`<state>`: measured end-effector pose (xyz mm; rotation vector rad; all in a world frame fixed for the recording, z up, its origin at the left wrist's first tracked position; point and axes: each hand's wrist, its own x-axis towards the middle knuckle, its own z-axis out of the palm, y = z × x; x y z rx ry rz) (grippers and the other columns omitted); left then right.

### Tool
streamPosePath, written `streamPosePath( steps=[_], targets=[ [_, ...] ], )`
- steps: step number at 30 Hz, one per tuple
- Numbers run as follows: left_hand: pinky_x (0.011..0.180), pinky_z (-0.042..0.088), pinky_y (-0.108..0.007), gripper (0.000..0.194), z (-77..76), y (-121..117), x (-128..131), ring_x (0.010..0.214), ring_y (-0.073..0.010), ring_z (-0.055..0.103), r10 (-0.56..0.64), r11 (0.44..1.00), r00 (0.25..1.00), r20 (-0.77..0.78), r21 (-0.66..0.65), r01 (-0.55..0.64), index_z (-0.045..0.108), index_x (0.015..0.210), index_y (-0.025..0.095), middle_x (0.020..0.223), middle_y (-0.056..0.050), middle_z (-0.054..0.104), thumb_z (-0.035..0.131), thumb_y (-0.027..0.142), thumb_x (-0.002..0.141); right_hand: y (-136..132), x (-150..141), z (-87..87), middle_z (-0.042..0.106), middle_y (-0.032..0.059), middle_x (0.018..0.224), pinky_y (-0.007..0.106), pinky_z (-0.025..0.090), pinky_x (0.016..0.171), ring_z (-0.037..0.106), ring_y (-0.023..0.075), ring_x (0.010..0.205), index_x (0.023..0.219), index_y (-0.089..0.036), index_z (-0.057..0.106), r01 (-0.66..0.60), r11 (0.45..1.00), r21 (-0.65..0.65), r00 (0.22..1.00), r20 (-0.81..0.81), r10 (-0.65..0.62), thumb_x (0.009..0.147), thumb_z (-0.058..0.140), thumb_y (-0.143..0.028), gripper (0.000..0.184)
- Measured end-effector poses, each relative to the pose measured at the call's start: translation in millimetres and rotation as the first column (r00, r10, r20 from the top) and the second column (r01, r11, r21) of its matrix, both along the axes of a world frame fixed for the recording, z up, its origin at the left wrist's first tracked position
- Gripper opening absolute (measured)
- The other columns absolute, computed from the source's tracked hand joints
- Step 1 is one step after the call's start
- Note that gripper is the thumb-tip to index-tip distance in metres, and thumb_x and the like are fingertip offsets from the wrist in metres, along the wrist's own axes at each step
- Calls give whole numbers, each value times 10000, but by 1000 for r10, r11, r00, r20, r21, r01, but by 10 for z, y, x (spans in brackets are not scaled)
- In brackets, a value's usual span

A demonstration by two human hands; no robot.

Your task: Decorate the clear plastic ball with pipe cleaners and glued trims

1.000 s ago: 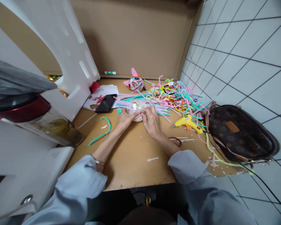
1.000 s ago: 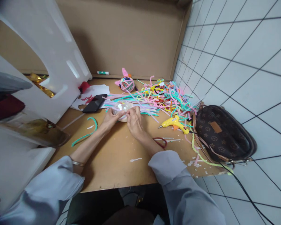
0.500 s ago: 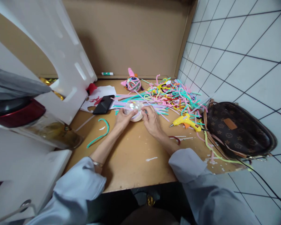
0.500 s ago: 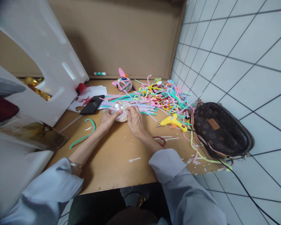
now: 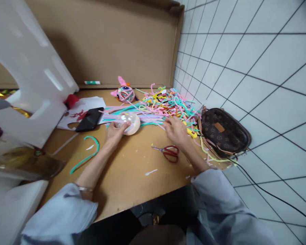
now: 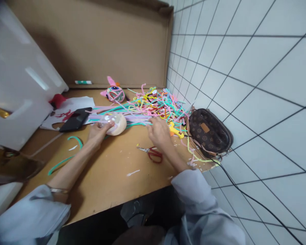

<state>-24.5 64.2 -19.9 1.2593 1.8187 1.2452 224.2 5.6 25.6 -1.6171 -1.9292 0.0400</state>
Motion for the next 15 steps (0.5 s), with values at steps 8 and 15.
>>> streamPosePath(
  steps=[8, 15],
  targets=[
    [600, 353, -313, 408, 1, -21, -33, 649, -209, 522, 34, 999, 999, 1, -3, -34, 517, 665, 220, 656, 0, 563, 698, 574, 572, -159, 641, -196, 641, 232, 1209, 364, 429, 919, 602, 318, 1127, 1190, -53, 622, 466, 853, -235, 838, 427, -340, 947, 467, -301, 380],
    [674, 409, -323, 487, -62, -2, -92, 667, -189, 544, -2, 998, 985, 173, 57, -8, 582, 743, 178, 718, -13, 604, 717, 595, 531, 13, 752, -232, 694, 190, 1142, 307, 439, 856, 633, 280, 1087, 1136, -97, 672, 408, 837, -364, 899, 320, -299, 889, 522, -266, 335]
  ],
)
